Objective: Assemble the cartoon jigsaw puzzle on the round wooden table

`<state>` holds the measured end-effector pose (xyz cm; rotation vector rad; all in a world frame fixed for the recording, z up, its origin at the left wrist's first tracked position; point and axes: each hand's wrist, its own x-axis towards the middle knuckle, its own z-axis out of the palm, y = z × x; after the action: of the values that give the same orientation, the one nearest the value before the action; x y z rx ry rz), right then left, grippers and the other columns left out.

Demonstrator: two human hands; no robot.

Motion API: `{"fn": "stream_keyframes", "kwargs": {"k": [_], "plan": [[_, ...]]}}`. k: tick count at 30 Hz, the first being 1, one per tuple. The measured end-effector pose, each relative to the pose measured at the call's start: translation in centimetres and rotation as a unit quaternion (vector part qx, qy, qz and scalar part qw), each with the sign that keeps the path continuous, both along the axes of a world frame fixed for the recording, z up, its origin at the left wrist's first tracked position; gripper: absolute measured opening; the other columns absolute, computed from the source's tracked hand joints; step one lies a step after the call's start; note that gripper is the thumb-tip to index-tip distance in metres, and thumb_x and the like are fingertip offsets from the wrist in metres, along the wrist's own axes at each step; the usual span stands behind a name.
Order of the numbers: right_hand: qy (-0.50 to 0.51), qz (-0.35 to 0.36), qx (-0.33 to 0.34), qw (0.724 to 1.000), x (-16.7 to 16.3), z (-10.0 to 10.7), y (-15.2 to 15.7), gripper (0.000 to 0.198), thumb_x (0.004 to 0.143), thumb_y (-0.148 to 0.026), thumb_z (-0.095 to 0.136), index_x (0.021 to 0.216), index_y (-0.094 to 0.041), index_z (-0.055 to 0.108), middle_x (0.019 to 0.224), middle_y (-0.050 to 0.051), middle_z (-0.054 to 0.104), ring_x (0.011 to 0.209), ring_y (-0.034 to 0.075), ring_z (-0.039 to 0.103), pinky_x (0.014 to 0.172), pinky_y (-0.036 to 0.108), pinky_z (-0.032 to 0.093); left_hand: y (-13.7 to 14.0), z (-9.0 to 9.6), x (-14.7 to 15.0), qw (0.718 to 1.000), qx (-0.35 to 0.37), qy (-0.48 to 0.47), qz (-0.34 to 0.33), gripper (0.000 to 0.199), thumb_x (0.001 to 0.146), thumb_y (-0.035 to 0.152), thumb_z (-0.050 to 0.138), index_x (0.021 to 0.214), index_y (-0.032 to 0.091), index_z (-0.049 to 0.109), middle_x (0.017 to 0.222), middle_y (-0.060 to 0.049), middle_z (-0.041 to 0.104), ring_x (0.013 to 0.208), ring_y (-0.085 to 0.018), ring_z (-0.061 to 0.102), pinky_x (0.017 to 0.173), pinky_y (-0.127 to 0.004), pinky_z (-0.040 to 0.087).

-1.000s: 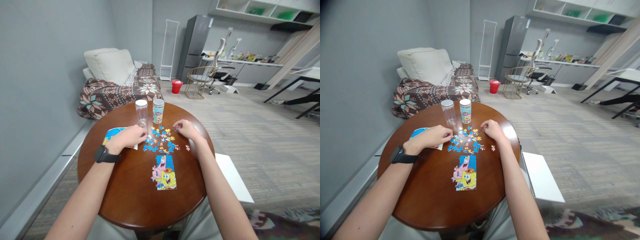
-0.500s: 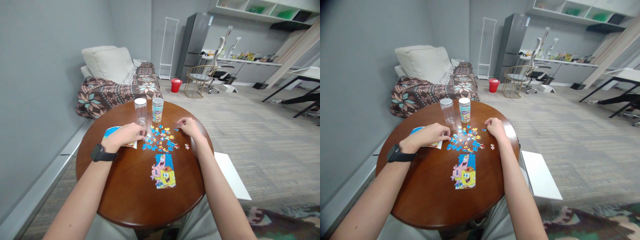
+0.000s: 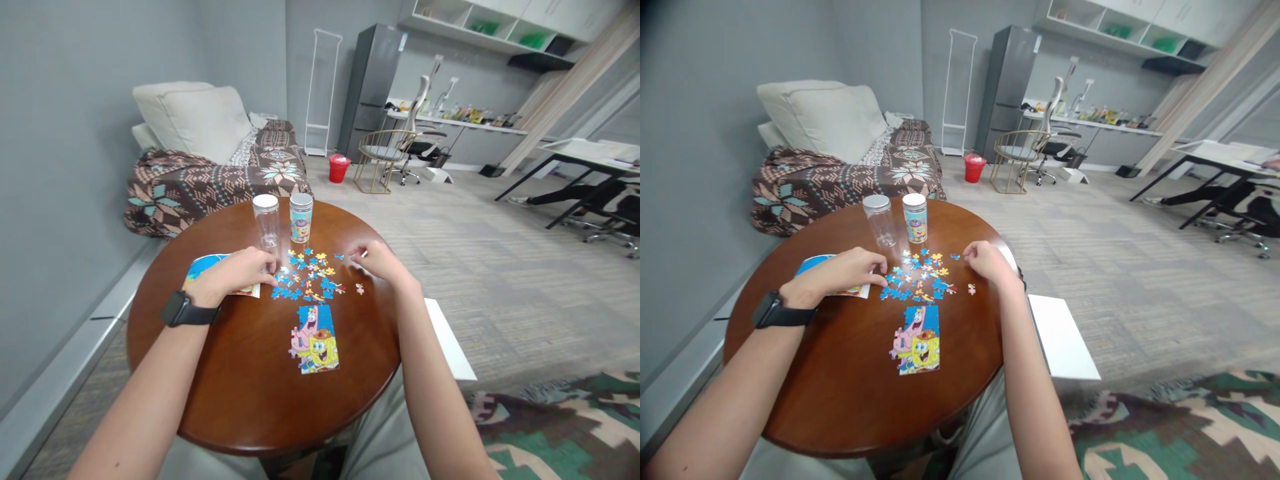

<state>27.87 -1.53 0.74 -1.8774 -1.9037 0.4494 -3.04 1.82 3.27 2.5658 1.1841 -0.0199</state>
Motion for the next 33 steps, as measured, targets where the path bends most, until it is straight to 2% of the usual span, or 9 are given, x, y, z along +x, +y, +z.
{"fn": "stream_keyframes", "kwargs": {"k": [3,6,8,9,13,20,23,29,33], "plan": [[0.003,0.030,-0.067,0.997,0.0,-0.4,-3.3,0.011,0.081,-0.024,0.061,0.086,-0.018,0.068,0.075,0.003,0.068,0.063,0.014,0.060,0.062,0.026,0.045,-0.1,0.1,0.1,1.000,-0.005,-0.003,0.007,0.014,0.076,0.034,0.065,0.073,0.021,0.064,0.069,0.002,0.065,0.060,-0.013,0.056,0.054,-0.023,0.030],[-0.018,0.037,0.028,0.999,-0.4,-1.5,-6.1,0.021,0.079,-0.022,0.064,0.100,-0.019,0.066,0.087,0.004,0.065,0.074,0.016,0.061,0.074,0.030,0.049,0.0,0.1,0.2,1.000,0.008,-0.002,-0.001,0.014,0.076,0.033,0.064,0.070,0.021,0.062,0.065,0.002,0.063,0.056,-0.012,0.054,0.053,-0.024,0.029],[-0.019,0.027,0.101,0.994,-0.9,-2.1,-7.4,0.029,0.083,-0.020,0.060,0.111,-0.019,0.064,0.099,0.008,0.062,0.084,0.019,0.062,0.082,0.034,0.050,0.0,0.0,0.2,1.000,0.019,0.003,-0.008,0.017,0.078,0.035,0.063,0.070,0.021,0.062,0.065,0.002,0.063,0.056,-0.012,0.053,0.052,-0.024,0.029],[-0.028,0.049,0.127,0.990,-1.3,-2.3,-7.9,0.028,0.085,-0.020,0.057,0.112,-0.021,0.064,0.103,0.009,0.061,0.093,0.021,0.061,0.086,0.037,0.049,0.0,-0.1,0.1,1.000,0.023,0.007,-0.011,0.018,0.078,0.037,0.063,0.070,0.021,0.062,0.065,0.001,0.063,0.056,-0.012,0.053,0.053,-0.024,0.029],[-0.062,0.111,0.152,0.980,-2.6,-2.9,-9.0,0.025,0.091,-0.022,0.050,0.104,-0.025,0.071,0.108,0.009,0.063,0.102,0.025,0.058,0.088,0.042,0.048,0.1,-0.3,0.0,0.999,0.039,0.020,-0.005,0.020,0.082,0.039,0.060,0.074,0.022,0.064,0.066,0.000,0.065,0.059,-0.014,0.054,0.053,-0.025,0.029],[-0.064,0.039,0.182,0.980,-3.0,-3.9,-9.6,0.027,0.092,-0.022,0.049,0.109,-0.023,0.070,0.108,0.011,0.064,0.101,0.026,0.057,0.085,0.043,0.047,0.0,-0.3,-0.1,0.998,0.053,0.032,-0.004,0.018,0.086,0.034,0.055,0.076,0.022,0.064,0.067,-0.001,0.064,0.059,-0.014,0.054,0.054,-0.025,0.028],[-0.071,0.033,0.185,0.980,-3.0,-4.0,-9.8,0.028,0.092,-0.021,0.047,0.111,-0.022,0.068,0.109,0.011,0.063,0.101,0.027,0.057,0.085,0.043,0.047,-0.2,0.0,-0.1,0.999,0.046,0.025,0.005,0.022,0.085,0.040,0.056,0.076,0.022,0.065,0.067,0.000,0.064,0.059,-0.014,0.054,0.054,-0.025,0.029],[-0.062,-0.001,0.187,0.980,-2.8,-4.4,-9.8,0.027,0.091,-0.023,0.048,0.111,-0.019,0.065,0.108,0.012,0.062,0.097,0.027,0.057,0.086,0.043,0.046,-0.2,0.2,-0.2,0.999,0.022,0.016,0.017,0.025,0.066,0.043,0.074,0.077,0.023,0.065,0.069,0.002,0.066,0.059,-0.014,0.055,0.052,-0.025,0.029],[-0.055,-0.035,0.191,0.979,-2.6,-4.7,-9.6,0.025,0.091,-0.026,0.049,0.107,-0.018,0.066,0.107,0.012,0.063,0.097,0.027,0.057,0.086,0.045,0.047,-0.2,0.0,-0.1,0.999,0.022,0.022,0.010,0.026,0.065,0.042,0.075,0.077,0.021,0.065,0.067,0.002,0.064,0.057,-0.013,0.053,0.052,-0.025,0.027]]}}
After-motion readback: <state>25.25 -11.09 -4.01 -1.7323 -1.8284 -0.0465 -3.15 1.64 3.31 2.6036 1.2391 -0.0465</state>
